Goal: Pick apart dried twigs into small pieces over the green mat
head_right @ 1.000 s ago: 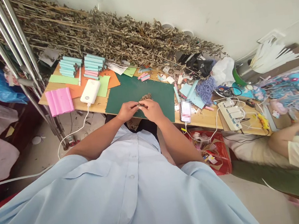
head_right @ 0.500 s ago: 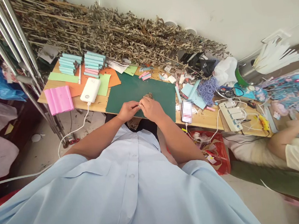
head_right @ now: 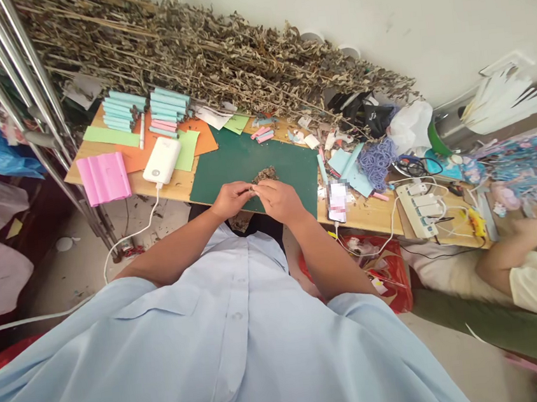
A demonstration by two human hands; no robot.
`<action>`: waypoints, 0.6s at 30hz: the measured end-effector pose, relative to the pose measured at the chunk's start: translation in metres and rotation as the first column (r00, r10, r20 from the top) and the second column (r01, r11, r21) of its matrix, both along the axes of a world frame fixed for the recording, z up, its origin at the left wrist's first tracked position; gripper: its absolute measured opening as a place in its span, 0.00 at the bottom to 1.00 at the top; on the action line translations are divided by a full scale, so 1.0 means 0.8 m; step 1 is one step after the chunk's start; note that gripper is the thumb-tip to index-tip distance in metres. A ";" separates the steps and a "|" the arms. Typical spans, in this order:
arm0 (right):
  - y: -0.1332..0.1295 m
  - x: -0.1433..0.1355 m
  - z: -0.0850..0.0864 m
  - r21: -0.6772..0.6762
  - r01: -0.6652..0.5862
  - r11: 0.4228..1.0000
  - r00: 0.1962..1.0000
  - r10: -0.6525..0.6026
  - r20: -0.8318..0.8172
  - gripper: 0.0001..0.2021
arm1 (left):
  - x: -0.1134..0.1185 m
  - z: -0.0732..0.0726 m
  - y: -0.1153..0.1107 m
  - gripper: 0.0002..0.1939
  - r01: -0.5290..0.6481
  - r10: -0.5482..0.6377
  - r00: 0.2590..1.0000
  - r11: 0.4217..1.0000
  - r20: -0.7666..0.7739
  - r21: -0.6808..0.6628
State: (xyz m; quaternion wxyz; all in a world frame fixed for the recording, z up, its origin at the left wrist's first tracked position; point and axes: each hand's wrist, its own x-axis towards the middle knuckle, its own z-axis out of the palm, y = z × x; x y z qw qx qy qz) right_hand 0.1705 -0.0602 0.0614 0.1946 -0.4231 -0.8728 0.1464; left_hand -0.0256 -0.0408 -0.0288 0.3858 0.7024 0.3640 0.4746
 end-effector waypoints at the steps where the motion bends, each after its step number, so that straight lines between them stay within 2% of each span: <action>1: -0.001 0.001 -0.001 0.003 0.000 1.000 1.000 0.001 -0.016 0.18 | 0.000 0.001 0.000 0.17 0.000 0.000 1.000 1.000 -0.005 0.001; 5: -0.002 0.003 -0.005 0.010 -0.043 0.999 0.998 0.043 -0.044 0.17 | -0.001 0.003 -0.001 0.16 0.001 0.000 1.000 1.000 -0.026 0.003; 10: 0.000 -0.001 -0.003 -0.025 -0.031 0.999 1.000 0.031 -0.001 0.17 | -0.001 0.001 -0.001 0.15 0.000 0.000 1.000 1.000 -0.020 0.015; 18: 0.012 -0.013 0.022 -0.105 -0.028 0.994 0.998 0.034 0.058 0.14 | -0.001 0.000 -0.002 0.19 0.003 -0.003 1.000 1.000 -0.010 0.008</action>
